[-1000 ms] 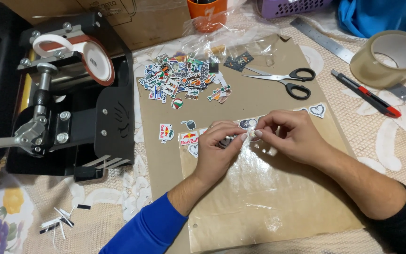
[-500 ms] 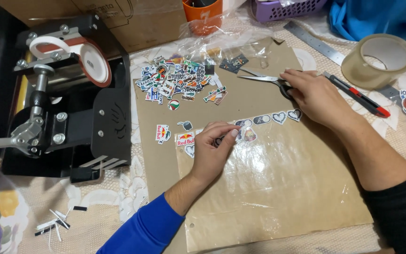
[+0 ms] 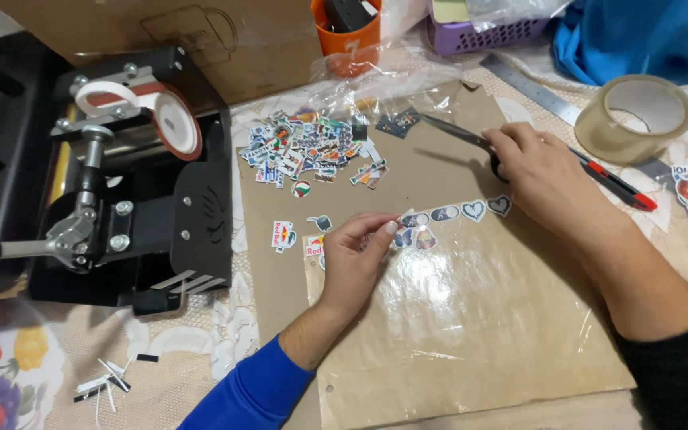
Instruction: Peeling and applying various small stickers and decals onto a transparent transfer sheet, including trimming with scissors.
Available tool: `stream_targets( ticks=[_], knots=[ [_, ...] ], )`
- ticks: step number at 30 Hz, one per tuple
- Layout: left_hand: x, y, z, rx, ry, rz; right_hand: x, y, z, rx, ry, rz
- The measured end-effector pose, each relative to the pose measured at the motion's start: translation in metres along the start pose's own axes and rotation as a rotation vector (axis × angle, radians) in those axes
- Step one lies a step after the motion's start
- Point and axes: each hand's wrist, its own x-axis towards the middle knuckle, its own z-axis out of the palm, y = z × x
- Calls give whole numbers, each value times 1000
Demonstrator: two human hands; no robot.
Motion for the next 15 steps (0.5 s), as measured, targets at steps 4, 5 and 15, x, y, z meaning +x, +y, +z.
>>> stream_targets(
  ticks=[4,5,15],
  knots=[
    [-1,54,-2,-235,14,-111,-19,-25,-54,537,41,93],
    [-2,64,-2,-233,17,-95,-25,-33,-57,533,54,83],
    [-20,109,10,-411,-15,12,-59,-121,-56,1097,166,-172]
  ],
)
